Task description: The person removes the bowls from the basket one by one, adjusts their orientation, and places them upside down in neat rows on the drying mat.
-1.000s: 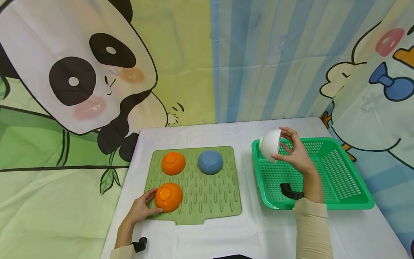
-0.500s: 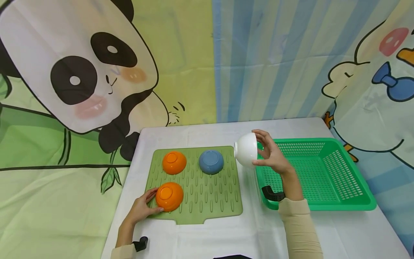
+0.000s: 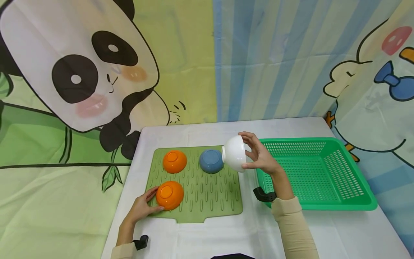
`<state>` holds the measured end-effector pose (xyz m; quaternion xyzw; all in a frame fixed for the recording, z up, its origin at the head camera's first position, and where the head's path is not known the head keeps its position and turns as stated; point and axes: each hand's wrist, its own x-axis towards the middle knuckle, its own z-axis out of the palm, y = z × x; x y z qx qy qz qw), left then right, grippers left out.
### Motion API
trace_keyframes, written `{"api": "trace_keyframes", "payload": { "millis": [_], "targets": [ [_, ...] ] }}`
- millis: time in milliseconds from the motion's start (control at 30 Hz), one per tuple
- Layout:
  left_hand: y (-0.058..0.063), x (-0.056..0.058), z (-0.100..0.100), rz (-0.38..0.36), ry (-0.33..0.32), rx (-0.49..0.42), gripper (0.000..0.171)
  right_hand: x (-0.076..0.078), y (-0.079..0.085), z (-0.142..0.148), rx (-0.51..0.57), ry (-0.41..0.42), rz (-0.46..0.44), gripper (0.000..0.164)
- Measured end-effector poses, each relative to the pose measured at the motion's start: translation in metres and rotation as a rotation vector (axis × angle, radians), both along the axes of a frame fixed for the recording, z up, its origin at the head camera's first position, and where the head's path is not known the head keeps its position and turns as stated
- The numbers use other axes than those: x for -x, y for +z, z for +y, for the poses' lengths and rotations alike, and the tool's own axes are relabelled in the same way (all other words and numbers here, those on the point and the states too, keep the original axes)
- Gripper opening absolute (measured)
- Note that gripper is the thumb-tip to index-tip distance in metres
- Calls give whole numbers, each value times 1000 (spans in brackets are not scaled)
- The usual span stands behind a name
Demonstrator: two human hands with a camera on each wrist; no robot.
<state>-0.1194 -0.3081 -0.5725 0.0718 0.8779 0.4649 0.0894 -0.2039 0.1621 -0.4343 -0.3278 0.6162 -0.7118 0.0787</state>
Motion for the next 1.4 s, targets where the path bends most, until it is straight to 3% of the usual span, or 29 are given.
{"api": "trace_keyframes", "payload": {
  "millis": [167,233,300,400,467,500,567,600,633,700,767,800,867,933,1000,1100,1200,1400],
  "targets": [
    [-24,6,-13,8,-7,-14,94,1,0,-1,-10,3,8,94],
    [-20,6,-13,18,8,-21,93,0,1,-1,-8,8,12,93],
    [-12,5,-12,48,63,-20,86,0,2,-1,-3,12,10,93],
    [5,4,-5,166,240,-14,64,-1,2,-2,10,19,7,94],
    [2,11,-5,290,377,-158,46,-1,3,-3,18,21,5,94],
    [8,14,0,321,448,-228,38,-1,3,-3,22,22,6,94],
    [11,22,7,356,508,-456,28,-1,4,-4,25,25,9,93],
    [19,25,16,341,536,-550,27,-1,4,-4,26,28,12,93],
    [22,28,23,320,521,-688,26,-1,5,-4,27,29,14,93],
    [54,28,54,156,555,-819,34,-1,6,-5,32,33,19,93],
    [71,31,83,2,512,-995,43,-1,6,-5,40,35,19,93],
    [86,29,102,-97,499,-1052,49,-1,7,-5,45,36,21,93],
    [98,32,132,-278,420,-1174,56,-1,8,-5,52,36,16,93],
    [102,37,156,-440,286,-1271,61,-2,8,-6,58,37,9,93],
    [104,42,178,-566,150,-1312,66,-2,9,-6,63,39,9,94],
    [106,49,204,-685,-35,-1347,74,-3,10,-6,65,33,14,94],
    [108,53,223,-740,-164,-1373,77,-2,10,-5,70,37,26,93],
    [109,56,245,-805,-263,-1395,74,-3,9,-6,90,66,41,92]
  ]
}}
